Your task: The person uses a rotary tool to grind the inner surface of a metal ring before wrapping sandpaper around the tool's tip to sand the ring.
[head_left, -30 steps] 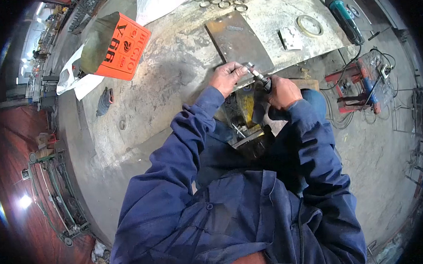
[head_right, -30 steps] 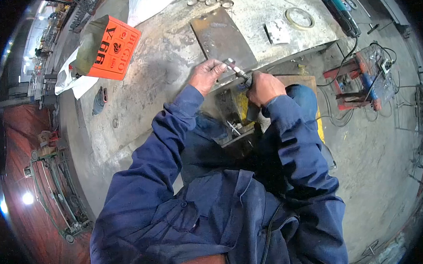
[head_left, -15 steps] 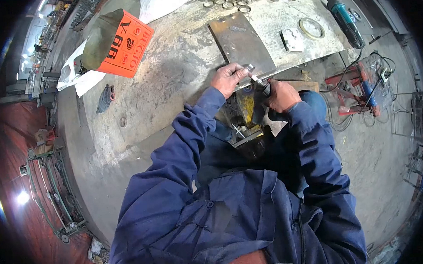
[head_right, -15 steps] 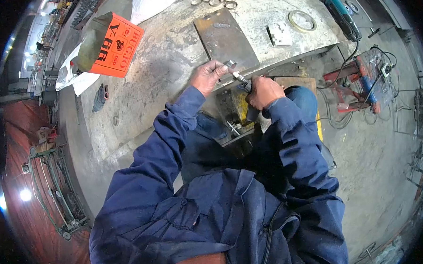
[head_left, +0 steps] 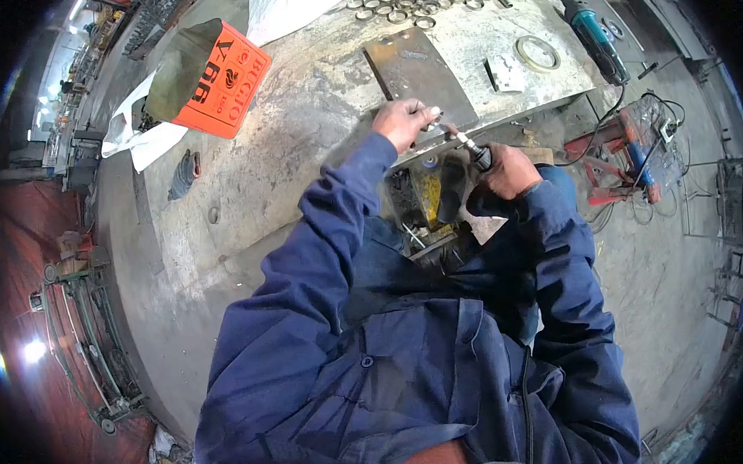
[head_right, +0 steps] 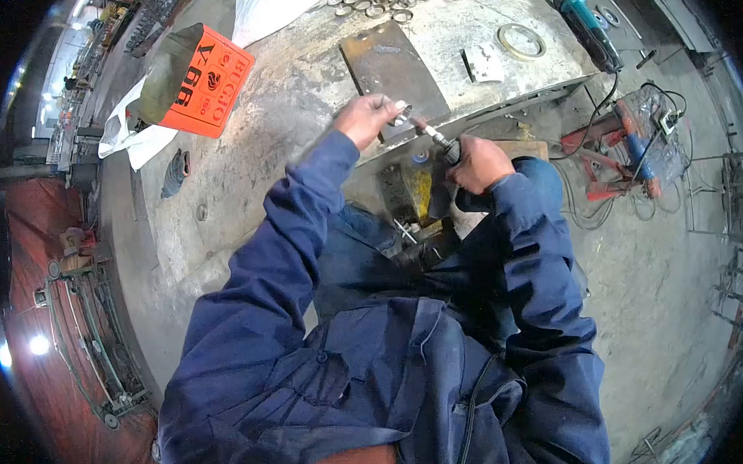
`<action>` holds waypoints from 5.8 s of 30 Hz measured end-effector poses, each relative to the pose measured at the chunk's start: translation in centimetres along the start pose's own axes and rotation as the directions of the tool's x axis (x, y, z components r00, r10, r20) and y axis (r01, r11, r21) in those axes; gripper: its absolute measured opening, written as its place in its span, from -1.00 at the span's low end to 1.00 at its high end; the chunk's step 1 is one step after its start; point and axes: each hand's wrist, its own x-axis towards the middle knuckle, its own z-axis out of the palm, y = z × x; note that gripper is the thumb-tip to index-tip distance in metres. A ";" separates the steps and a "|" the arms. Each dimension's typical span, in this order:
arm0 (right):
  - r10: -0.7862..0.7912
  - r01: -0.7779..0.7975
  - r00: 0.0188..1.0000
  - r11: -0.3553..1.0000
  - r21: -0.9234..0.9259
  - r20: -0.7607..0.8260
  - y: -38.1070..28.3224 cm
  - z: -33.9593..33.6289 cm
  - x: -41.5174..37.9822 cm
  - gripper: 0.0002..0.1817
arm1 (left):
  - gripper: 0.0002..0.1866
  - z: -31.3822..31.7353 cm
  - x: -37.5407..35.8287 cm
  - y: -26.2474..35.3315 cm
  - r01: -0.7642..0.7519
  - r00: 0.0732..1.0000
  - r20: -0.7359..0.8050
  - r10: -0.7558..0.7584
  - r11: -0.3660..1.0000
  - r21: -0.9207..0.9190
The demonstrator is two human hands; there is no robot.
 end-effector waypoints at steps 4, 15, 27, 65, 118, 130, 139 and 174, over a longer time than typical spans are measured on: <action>0.014 -0.015 0.999 0.999 -0.037 -0.034 0.4 0.2 -0.4 -0.60 | -0.62 0.1 1.4 0.6 0.035 0.998 0.047 -0.039 0.996 0.085; 0.074 -0.086 0.992 0.989 -0.116 -0.106 -1.9 0.3 2.4 -0.61 | -0.65 0.1 1.7 0.2 -0.058 0.998 0.035 0.054 0.991 0.118; 0.028 -0.033 0.997 0.995 -0.091 -0.066 -1.7 1.9 2.6 -0.68 | -0.72 0.7 -0.6 -1.7 -0.063 0.997 0.035 0.069 0.987 -0.147; 0.019 -0.019 0.998 1.000 0.003 -0.061 -1.1 -0.7 -0.7 -0.67 | -0.86 0.2 -1.9 -3.4 -0.013 1.000 0.002 0.017 0.805 -0.593; 0.010 -0.009 0.997 1.000 0.003 -0.082 0.5 0.1 -1.5 -0.64 | -0.86 0.9 -2.4 -1.8 0.015 0.999 -0.024 -0.034 0.834 -0.552; -0.023 0.019 0.996 0.999 -0.049 -0.091 -1.1 1.2 1.2 -0.67 | -0.81 0.9 -2.3 -2.1 0.152 0.988 0.078 -0.131 0.834 -0.530; 0.021 -0.026 0.998 0.996 -0.089 -0.059 -1.9 1.8 2.4 -0.67 | -0.80 1.2 -2.4 -2.5 0.091 0.995 0.086 -0.050 0.813 -0.576; 0.009 -0.007 1.000 0.992 -0.128 0.017 -1.8 2.1 2.0 -0.63 | -0.77 1.8 -3.3 -3.0 -0.067 0.996 -0.080 0.041 0.930 -0.361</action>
